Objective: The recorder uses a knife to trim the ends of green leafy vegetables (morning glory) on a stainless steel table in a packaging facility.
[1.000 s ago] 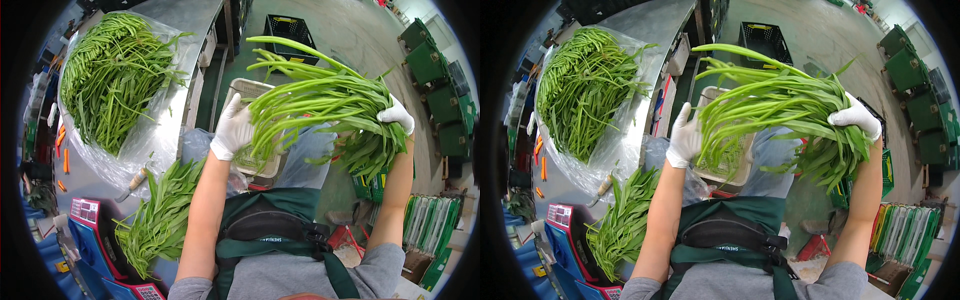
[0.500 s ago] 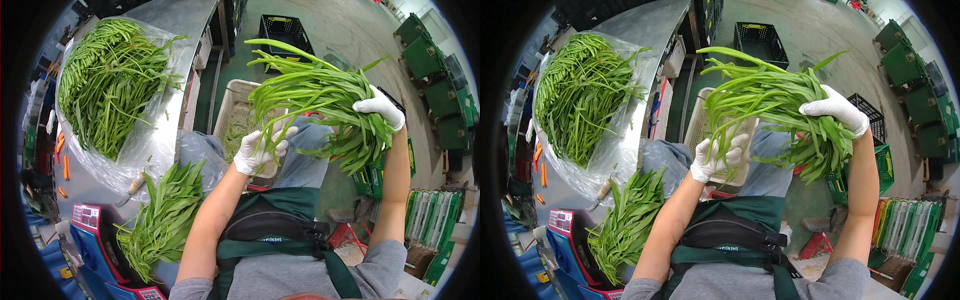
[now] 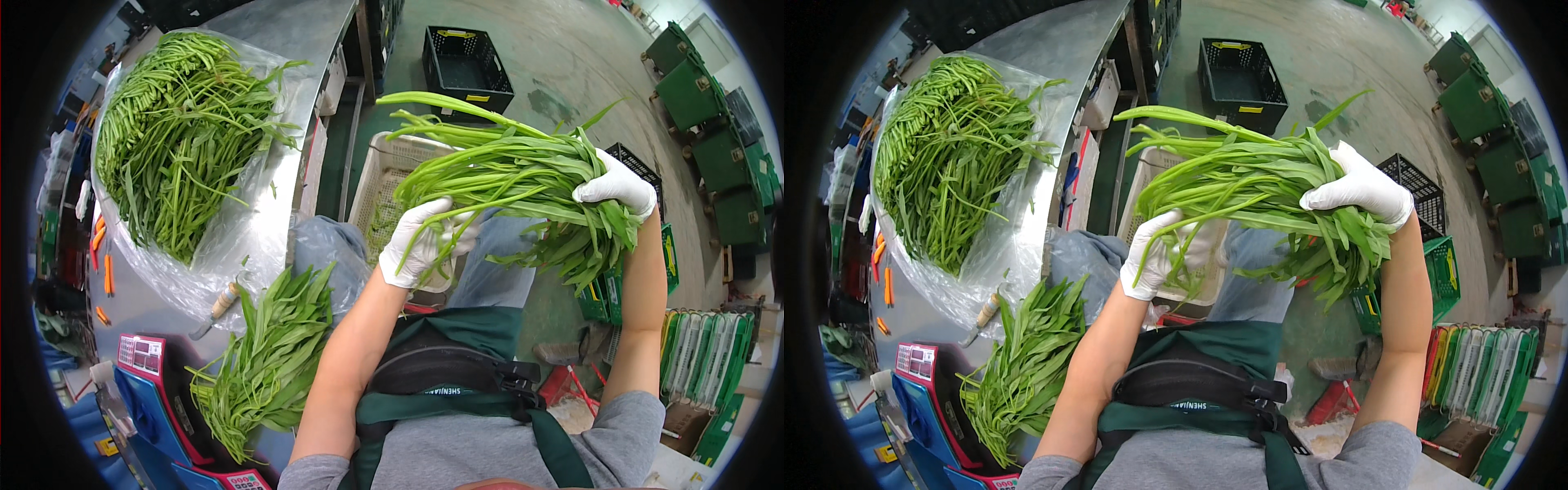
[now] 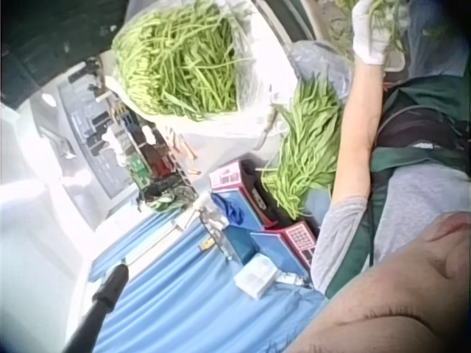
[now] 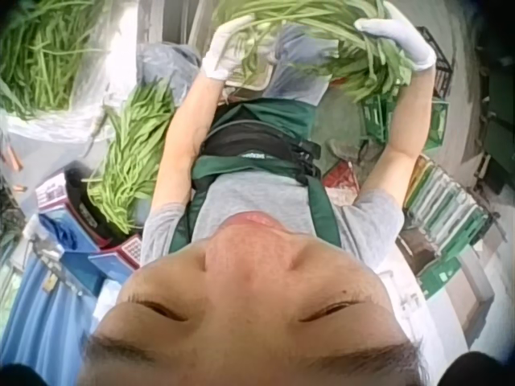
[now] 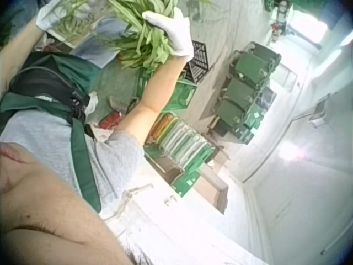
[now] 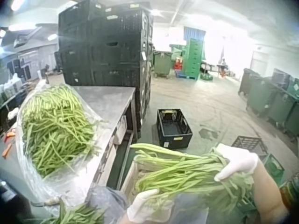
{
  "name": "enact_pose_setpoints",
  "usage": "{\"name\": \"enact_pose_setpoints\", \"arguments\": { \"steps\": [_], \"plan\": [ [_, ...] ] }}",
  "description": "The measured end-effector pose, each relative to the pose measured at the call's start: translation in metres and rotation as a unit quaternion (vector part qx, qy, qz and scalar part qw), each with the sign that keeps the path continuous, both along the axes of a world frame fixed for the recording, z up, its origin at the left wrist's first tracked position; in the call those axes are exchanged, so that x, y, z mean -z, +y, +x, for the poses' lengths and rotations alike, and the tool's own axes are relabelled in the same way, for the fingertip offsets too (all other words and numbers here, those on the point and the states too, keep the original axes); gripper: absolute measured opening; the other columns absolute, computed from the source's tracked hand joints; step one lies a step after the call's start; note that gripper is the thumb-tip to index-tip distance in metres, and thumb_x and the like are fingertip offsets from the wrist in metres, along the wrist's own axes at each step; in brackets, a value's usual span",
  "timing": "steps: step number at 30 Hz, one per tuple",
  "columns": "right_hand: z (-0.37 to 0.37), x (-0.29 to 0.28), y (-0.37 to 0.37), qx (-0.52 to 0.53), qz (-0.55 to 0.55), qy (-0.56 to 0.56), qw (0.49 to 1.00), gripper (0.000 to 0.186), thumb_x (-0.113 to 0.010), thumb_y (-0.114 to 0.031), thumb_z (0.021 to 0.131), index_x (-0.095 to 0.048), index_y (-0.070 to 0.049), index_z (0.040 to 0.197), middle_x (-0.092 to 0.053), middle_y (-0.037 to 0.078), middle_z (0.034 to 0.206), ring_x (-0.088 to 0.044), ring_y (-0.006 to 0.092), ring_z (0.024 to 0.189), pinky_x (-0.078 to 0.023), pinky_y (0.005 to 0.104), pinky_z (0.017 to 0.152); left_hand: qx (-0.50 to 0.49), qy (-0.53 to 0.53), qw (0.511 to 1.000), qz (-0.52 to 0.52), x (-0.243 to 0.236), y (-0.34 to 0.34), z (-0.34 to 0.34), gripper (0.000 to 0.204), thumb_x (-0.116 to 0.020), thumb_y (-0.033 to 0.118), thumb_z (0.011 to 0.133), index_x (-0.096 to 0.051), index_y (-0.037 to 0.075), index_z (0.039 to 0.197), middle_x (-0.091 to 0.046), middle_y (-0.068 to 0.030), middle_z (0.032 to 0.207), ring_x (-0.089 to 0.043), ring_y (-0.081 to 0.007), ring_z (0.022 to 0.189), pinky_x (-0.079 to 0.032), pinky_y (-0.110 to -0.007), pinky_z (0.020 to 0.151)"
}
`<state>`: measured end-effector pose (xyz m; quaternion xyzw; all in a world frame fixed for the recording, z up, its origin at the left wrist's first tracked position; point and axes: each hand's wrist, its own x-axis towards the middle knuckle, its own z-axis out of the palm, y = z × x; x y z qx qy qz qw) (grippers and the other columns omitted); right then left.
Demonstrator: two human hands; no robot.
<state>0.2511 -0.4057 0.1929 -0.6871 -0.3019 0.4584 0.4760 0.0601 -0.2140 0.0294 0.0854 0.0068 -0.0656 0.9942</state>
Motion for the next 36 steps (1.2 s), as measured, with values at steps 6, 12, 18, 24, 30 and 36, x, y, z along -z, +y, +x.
{"name": "enact_pose_setpoints", "arguments": {
  "steps": [6,12,18,24,30,36],
  "plan": [
    [0.006,0.004,-0.011,0.065,-0.017,0.051,0.996,0.072,-0.073,-0.005,0.069,-0.041,0.001,0.133,-0.055,0.010,0.122,-0.053,0.0168,0.108,-0.042,0.0327,0.095,0.100,-0.109,0.988,0.039,0.007,0.010,-0.006,0.024,-0.045,0.032,0.095,-0.053,0.010,0.092,-0.029,0.0096,0.053,-0.024,-0.0039,0.038,-0.020,-0.020,0.039],
    [0.026,0.000,-0.036,0.066,-0.010,0.024,0.997,0.065,-0.073,-0.010,0.070,-0.046,0.003,0.128,-0.062,0.008,0.109,-0.059,0.0118,0.093,-0.047,0.0289,0.086,-0.064,0.019,0.977,-0.200,0.034,0.038,0.006,0.025,-0.040,0.021,0.096,-0.044,0.016,0.072,-0.025,0.0077,0.054,-0.021,-0.0063,0.043,-0.019,-0.024,0.041],
    [0.023,-0.013,-0.023,0.041,-0.034,0.002,0.999,0.063,-0.073,-0.011,0.070,-0.048,0.004,0.126,-0.063,0.008,0.106,-0.058,0.0113,0.093,-0.047,0.0270,0.084,-0.211,0.243,0.939,0.124,0.106,0.062,0.004,0.030,-0.046,0.038,0.095,-0.052,0.009,0.100,-0.050,-0.0024,0.082,-0.047,-0.0140,0.071,-0.040,-0.028,0.060],
    [0.010,-0.016,-0.009,-0.043,-0.188,-0.112,0.975,0.062,-0.076,-0.028,0.072,-0.054,0.003,0.121,-0.060,0.012,0.112,-0.058,0.0151,0.091,-0.045,0.0275,0.085,-0.522,0.106,0.419,0.735,-0.028,0.014,0.013,0.122,-0.074,0.055,0.067,-0.002,-0.003,0.146,-0.005,-0.0260,0.151,-0.005,-0.0362,0.141,-0.006,-0.048,0.113],
    [-0.019,-0.033,0.043,-0.205,-0.243,-0.053,0.947,0.043,-0.070,-0.033,0.081,-0.062,0.002,0.105,-0.065,0.004,0.092,-0.057,0.0069,0.075,-0.048,0.0239,0.068,-0.399,-0.103,0.297,0.862,-0.062,-0.027,0.026,0.118,-0.080,0.044,0.054,-0.017,0.009,0.147,-0.025,-0.0227,0.146,-0.026,-0.0397,0.135,-0.005,-0.063,0.109],
    [-0.021,-0.042,0.046,-0.134,-0.198,0.156,0.958,0.044,-0.069,-0.030,0.084,-0.059,0.000,0.115,-0.065,0.007,0.106,-0.060,0.0116,0.090,-0.050,0.0299,0.081,-0.382,-0.140,0.435,0.803,-0.074,-0.016,0.033,0.078,-0.076,0.014,0.064,-0.044,0.005,0.135,-0.065,-0.0094,0.083,-0.063,-0.0246,0.083,-0.044,-0.036,0.093]
  ]
}}
